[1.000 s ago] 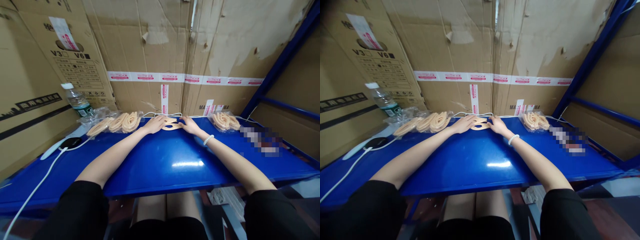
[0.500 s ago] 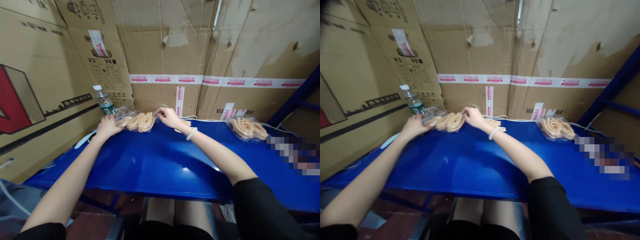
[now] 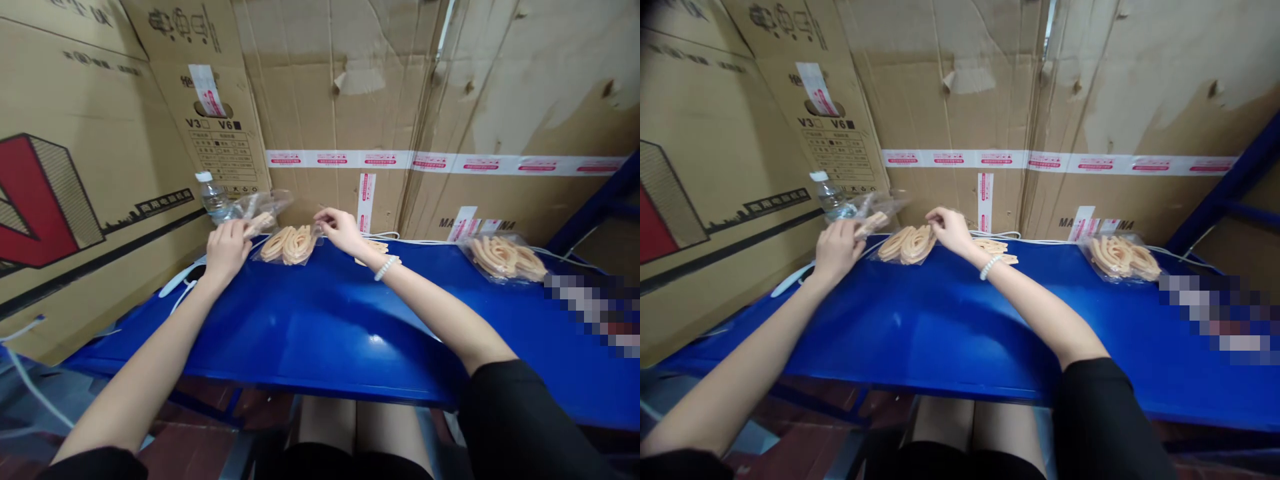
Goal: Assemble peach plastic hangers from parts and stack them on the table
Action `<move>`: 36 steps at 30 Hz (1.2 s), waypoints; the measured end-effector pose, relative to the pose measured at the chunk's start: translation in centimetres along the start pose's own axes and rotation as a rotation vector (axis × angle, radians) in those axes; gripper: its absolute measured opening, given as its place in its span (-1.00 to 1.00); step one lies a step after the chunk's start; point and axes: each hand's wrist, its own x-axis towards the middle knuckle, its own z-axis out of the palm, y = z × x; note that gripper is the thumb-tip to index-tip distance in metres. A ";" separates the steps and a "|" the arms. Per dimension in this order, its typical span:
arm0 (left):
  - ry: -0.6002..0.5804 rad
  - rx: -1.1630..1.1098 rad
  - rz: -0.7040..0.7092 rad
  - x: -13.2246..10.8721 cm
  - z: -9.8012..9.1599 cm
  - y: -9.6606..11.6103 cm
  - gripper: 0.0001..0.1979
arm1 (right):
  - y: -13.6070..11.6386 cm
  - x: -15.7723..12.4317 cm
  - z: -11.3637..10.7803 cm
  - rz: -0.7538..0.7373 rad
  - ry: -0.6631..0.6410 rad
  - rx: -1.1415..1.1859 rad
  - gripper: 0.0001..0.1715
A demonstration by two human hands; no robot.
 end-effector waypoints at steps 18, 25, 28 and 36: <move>0.194 -0.395 0.839 -2.8 0.9 19.4 -0.58 | 4.7 -15.6 -10.4 -0.087 -0.134 -0.166 -0.45; 0.255 -0.343 1.040 -3.0 1.1 19.2 -0.56 | 4.4 -15.9 -7.6 -0.220 -0.233 -0.196 -0.44; 0.346 -0.328 1.016 -2.4 1.2 18.4 -0.55 | 3.9 -15.6 -7.3 -0.195 -0.206 -0.266 -0.45; 0.326 -0.259 0.676 1.8 1.2 11.7 -0.44 | 4.8 -16.7 -9.5 -0.001 -0.207 -0.576 -0.39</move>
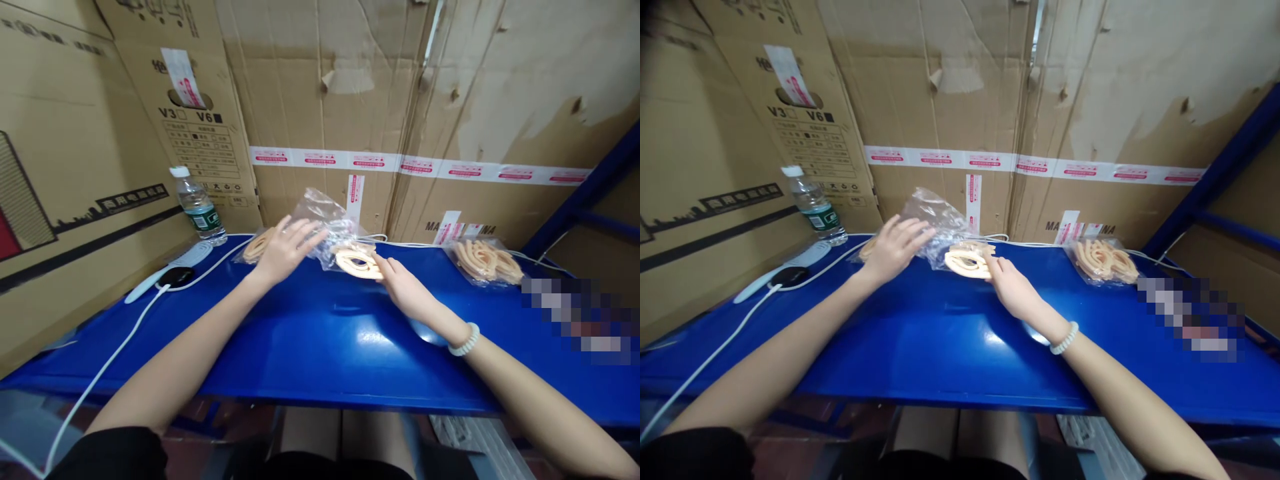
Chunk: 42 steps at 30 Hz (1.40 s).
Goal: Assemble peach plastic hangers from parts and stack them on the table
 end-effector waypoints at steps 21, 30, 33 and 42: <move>-0.119 -0.423 0.218 0.1 0.5 11.2 -0.45 | 4.0 1.5 1.8 0.322 -0.076 -0.234 -0.50; -0.267 -0.691 -0.010 -0.4 0.6 11.8 -0.51 | 6.4 1.4 1.5 0.388 0.065 -0.078 -0.65; -0.318 -0.703 -0.019 -0.4 0.7 11.8 -0.53 | 7.1 1.6 1.7 0.393 0.096 -0.036 -0.62; -0.434 -0.729 -0.046 -0.7 1.0 11.8 -0.59 | 8.8 1.8 3.0 0.479 0.095 0.058 -0.69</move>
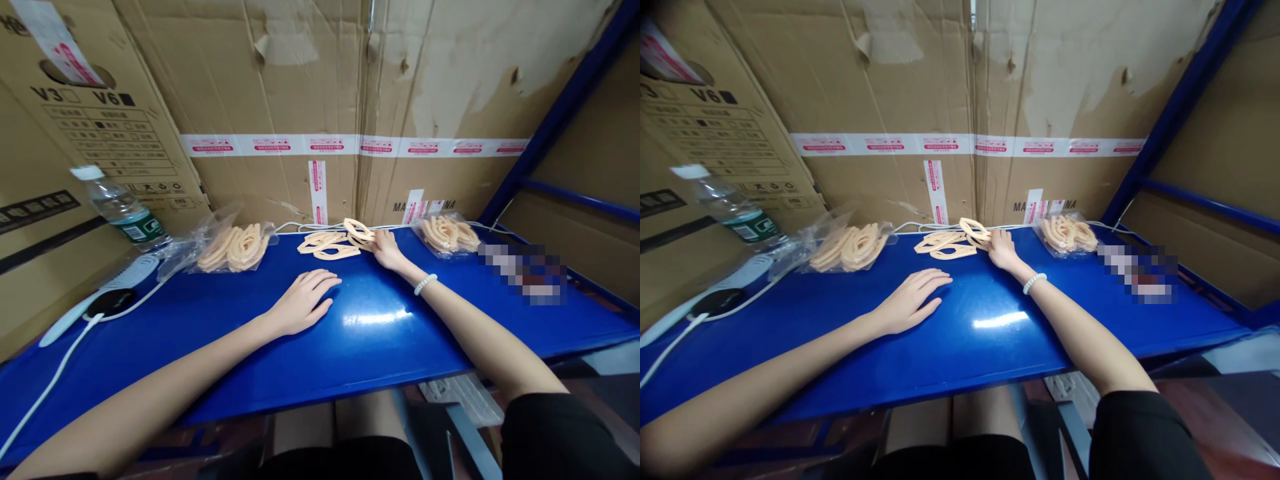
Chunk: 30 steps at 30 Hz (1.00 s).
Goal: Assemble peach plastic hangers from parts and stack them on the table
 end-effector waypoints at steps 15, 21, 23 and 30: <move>0.143 -0.972 -0.572 1.6 -0.7 1.1 -0.36 | -4.8 -6.0 -5.9 -0.436 -0.346 0.440 -0.63; 0.105 -0.902 -0.566 1.3 0.1 1.7 -0.54 | -6.3 -7.5 -6.0 -0.438 -0.391 0.399 -0.63; 0.105 -0.863 -0.557 1.6 0.3 1.6 -0.61 | -6.5 -7.6 -6.2 -0.427 -0.387 0.413 -0.66; 0.133 -0.779 -0.500 2.5 0.7 2.8 -0.69 | -7.0 -8.3 -5.2 -0.314 -0.250 0.647 -0.50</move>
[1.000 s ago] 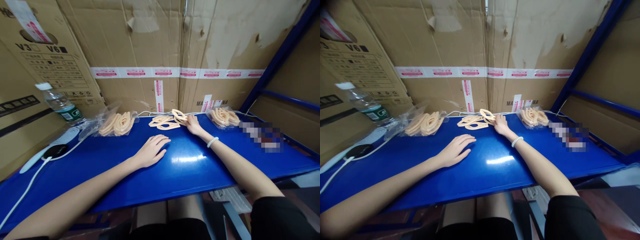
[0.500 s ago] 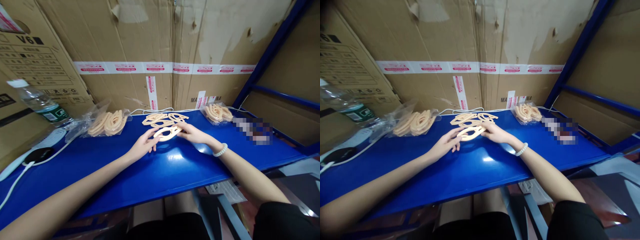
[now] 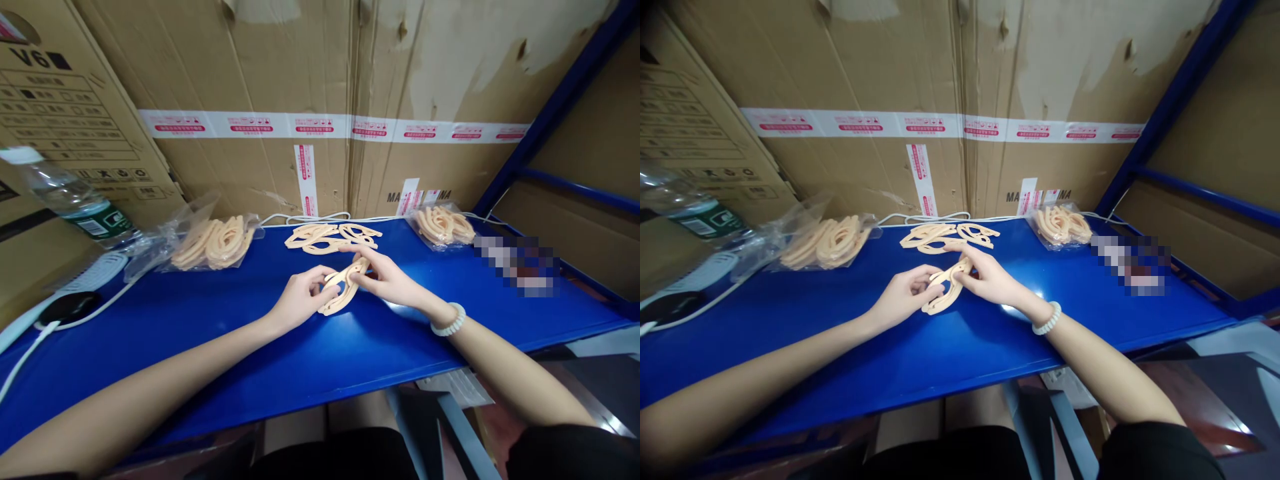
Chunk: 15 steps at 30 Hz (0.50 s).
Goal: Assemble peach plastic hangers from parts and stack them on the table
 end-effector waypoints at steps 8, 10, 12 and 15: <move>0.118 -0.173 -0.091 -1.6 0.0 0.2 -0.68 | 0.2 0.4 1.0 0.268 0.150 0.499 -0.42; 0.175 -0.206 -0.071 -1.3 -0.2 0.0 -0.67 | 0.4 0.5 0.5 0.329 0.179 0.514 -0.59; 0.238 -0.245 -0.052 -0.8 -0.5 -0.2 -0.65 | 0.7 0.6 -0.1 0.371 0.213 0.532 -0.61; 0.335 -0.299 -0.028 -0.1 -1.3 -0.4 -0.62 | 0.9 0.6 -0.7 0.435 0.221 0.531 -0.59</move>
